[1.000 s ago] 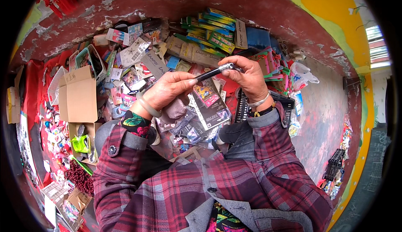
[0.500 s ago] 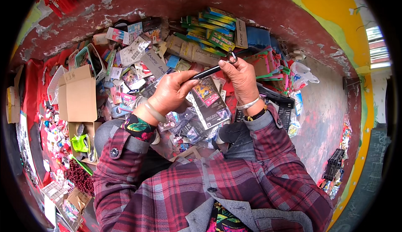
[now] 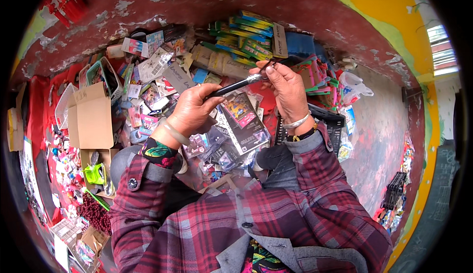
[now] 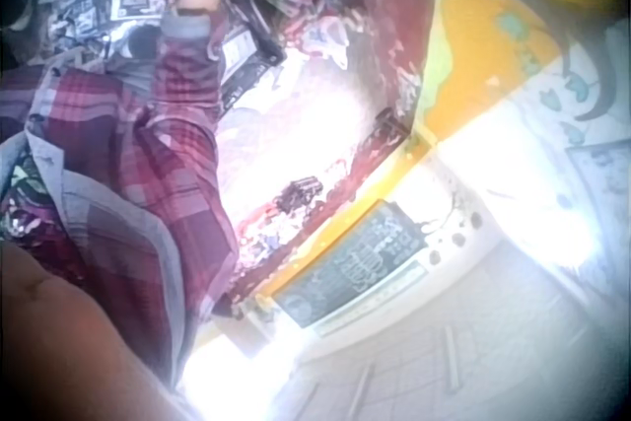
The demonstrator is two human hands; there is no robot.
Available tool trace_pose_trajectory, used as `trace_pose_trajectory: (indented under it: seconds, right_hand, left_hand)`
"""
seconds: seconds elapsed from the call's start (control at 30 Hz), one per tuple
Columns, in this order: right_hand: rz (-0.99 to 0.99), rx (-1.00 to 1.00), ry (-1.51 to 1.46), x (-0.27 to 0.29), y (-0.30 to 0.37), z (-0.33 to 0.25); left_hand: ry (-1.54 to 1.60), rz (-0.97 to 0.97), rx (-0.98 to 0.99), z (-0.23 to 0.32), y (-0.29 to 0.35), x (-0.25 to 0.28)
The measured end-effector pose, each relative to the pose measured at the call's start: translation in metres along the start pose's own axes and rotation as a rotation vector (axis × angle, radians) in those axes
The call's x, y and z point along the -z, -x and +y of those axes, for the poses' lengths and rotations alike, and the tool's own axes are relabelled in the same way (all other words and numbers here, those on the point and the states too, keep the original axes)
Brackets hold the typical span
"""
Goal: The person sits on the floor surrounded by a large pile of miscellaneous items and packaging. They pick up various small objects, including a black pen-like item and a green box, inspect them by turning them over, and then place them back into the pile.
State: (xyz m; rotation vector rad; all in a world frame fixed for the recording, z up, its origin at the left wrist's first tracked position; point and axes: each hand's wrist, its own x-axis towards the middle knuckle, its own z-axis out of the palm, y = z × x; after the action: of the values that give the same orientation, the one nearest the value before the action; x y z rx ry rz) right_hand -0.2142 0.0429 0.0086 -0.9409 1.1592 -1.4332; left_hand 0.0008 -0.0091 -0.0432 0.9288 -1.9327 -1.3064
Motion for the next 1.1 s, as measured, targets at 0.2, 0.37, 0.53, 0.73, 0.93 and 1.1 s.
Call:
trace_pose_trajectory:
  seconds: [0.2,0.37,0.53,0.73,0.93,1.1]
  right_hand:
    - [0.085,-0.119,-0.018,0.018,-0.005,-0.005]
    - [0.110,-0.114,0.004,0.015,-0.003,-0.008]
    - [0.107,-0.179,-0.184,0.019,-0.005,0.001]
    - [0.023,-0.358,-0.509,0.027,-0.008,0.013]
    - [0.001,-0.436,-0.595,0.024,-0.008,0.017]
    - [0.014,-0.430,-0.578,0.026,-0.008,0.017]
  left_hand:
    - [-0.002,-0.038,0.001,-0.003,-0.002,0.006]
    - [-0.002,-0.061,0.007,-0.003,-0.002,0.008]
    - [-0.007,-0.094,0.046,0.002,-0.004,0.009]
    - [0.047,-0.107,0.041,-0.003,-0.004,0.004]
    - [0.019,-0.136,0.049,0.004,-0.005,0.007]
    - [0.216,-0.218,0.168,0.000,-0.004,0.008]
